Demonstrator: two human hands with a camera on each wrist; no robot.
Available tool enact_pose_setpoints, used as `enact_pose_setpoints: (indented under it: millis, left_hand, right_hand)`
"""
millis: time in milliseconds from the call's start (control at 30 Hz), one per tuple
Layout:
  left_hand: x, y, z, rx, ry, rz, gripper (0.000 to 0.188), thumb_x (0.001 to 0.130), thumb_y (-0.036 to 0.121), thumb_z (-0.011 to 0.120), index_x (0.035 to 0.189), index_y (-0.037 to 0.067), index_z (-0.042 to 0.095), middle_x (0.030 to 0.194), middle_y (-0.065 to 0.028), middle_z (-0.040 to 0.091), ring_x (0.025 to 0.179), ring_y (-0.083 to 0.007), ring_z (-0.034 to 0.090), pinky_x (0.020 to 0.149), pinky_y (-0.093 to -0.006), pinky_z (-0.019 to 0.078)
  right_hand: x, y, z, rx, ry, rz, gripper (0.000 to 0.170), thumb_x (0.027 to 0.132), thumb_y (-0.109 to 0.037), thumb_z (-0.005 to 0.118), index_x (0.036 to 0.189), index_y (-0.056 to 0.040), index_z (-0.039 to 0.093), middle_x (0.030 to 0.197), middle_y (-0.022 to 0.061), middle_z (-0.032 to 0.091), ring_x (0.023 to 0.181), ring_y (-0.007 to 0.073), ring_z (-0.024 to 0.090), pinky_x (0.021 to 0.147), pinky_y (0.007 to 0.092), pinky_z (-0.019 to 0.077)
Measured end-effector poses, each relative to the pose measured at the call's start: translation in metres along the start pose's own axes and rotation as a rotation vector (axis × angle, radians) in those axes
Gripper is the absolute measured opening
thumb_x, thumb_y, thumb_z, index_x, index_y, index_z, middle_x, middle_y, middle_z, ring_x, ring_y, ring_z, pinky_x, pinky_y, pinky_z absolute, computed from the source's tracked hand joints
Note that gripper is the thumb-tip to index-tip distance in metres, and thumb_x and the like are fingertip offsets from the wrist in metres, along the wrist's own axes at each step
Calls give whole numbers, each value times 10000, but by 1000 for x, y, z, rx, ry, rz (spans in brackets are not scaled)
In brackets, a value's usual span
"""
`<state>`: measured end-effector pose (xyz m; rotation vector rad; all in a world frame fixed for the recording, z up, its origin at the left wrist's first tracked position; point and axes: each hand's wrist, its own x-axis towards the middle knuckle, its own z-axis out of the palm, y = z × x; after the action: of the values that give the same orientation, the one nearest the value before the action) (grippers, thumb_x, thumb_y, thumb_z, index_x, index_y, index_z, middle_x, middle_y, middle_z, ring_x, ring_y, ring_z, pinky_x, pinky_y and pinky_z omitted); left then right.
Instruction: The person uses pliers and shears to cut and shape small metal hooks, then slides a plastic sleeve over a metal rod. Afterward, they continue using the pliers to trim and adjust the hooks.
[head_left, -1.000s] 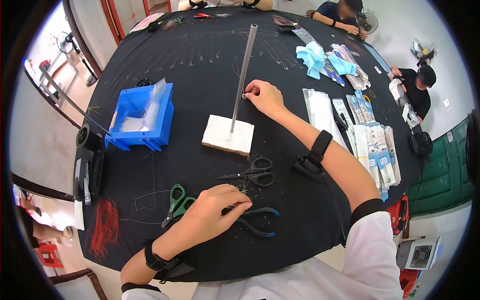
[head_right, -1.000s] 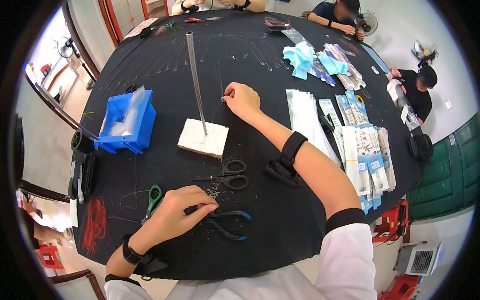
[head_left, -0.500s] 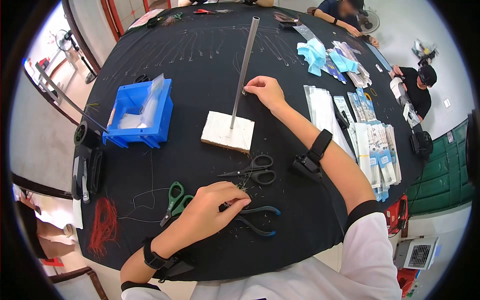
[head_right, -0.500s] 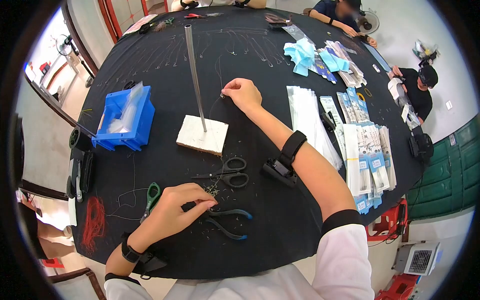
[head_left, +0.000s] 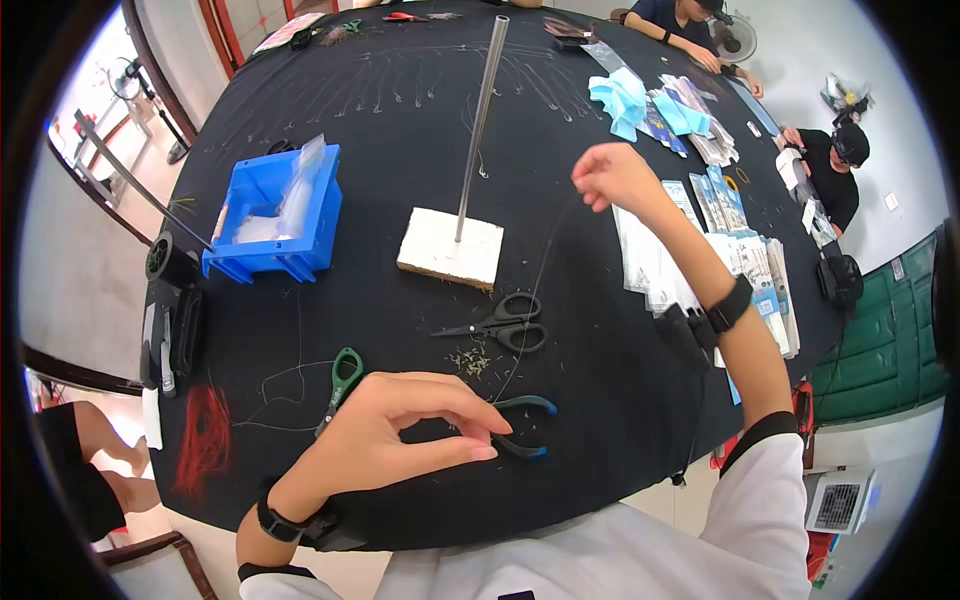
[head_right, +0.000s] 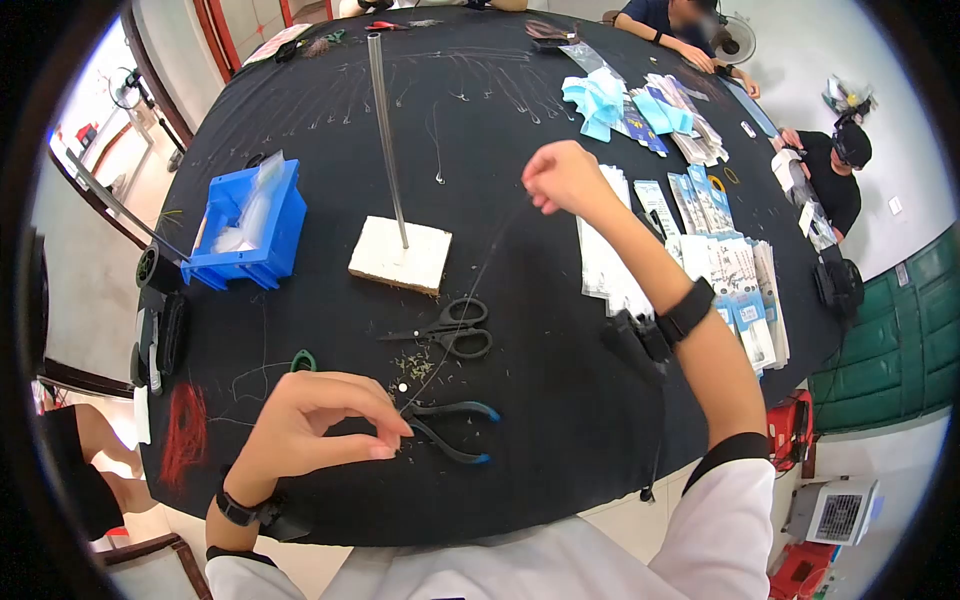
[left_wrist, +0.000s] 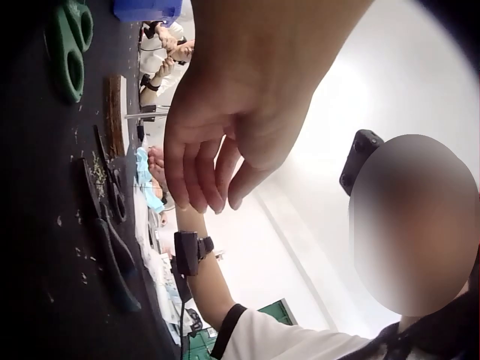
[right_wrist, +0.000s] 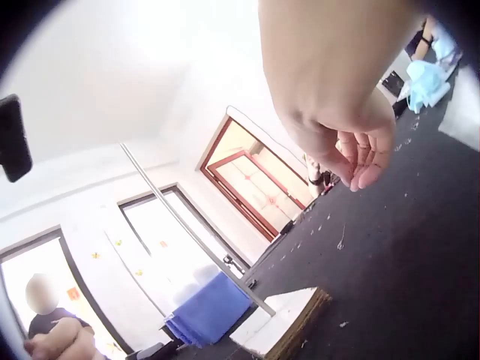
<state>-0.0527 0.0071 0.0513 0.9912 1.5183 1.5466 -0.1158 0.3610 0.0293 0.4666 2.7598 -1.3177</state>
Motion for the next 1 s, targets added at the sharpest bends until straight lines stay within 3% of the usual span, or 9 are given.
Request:
enact_pose_setpoints:
  millis: [133,233,367,433,500,533,633,767,1000]
  left_hand:
    - [-6,10,6,-260,43,6,184,828,33,638,992,-48,655,976,-140,653,875,-174,631,820,-294,488]
    - [-3,13,16,-335,159,45,210,849,36,593,1026,-72,626,1005,-157,636,918,-202,625,858,-332,485]
    - [1,6,21,-419,309,27,299,873,104,542,1114,-72,563,1007,-156,621,985,-244,603,920,-390,466]
    - [3,5,26,-562,364,40,320,882,112,532,1148,-66,542,1021,-147,616,1013,-242,590,938,-384,454]
    - [4,5,28,-618,379,37,338,891,120,521,1177,-60,520,1032,-135,605,1036,-241,576,955,-378,442]
    - [4,5,28,-647,386,37,347,896,125,515,1192,-56,509,1038,-130,600,1047,-241,569,964,-376,436]
    - [6,5,30,-681,382,36,349,902,131,511,1201,-48,503,1038,-119,588,1053,-237,561,964,-370,435]
    - [5,6,30,-684,390,25,339,911,132,504,1201,-43,504,1035,-117,586,1052,-234,559,964,-370,434]
    - [5,-2,26,-645,454,93,301,929,69,461,1190,-73,509,1084,-164,597,1053,-229,571,970,-358,430]
  right_hand:
    - [-39,11,-4,-325,-110,34,85,777,-36,621,850,7,623,723,62,630,621,106,610,528,250,501]
    - [-75,9,24,-680,518,-797,71,773,-59,619,779,11,631,638,100,615,536,190,604,468,308,459]
    - [-131,-45,43,-92,63,-247,89,806,-95,630,777,-11,638,724,108,625,630,211,608,548,301,474]
    - [-165,-49,60,46,-131,-499,83,809,-90,638,848,-16,638,770,87,628,662,185,614,597,289,489]
    - [-174,-45,79,164,-175,-538,192,802,-72,642,989,-31,624,837,82,632,697,174,622,616,282,499]
    - [-174,-42,86,172,-197,-524,344,804,-71,649,1139,-53,572,947,93,636,754,167,631,638,280,504]
    - [-167,-33,96,430,-480,-325,406,817,-76,645,1208,-62,539,1002,101,632,811,158,631,665,271,505]
    - [-164,-31,108,723,-812,-136,295,866,-109,616,1142,-14,579,968,92,641,806,137,632,671,251,500]
    - [-163,-30,107,698,-824,-112,183,895,-110,579,1025,7,632,866,83,656,756,128,633,652,238,504]
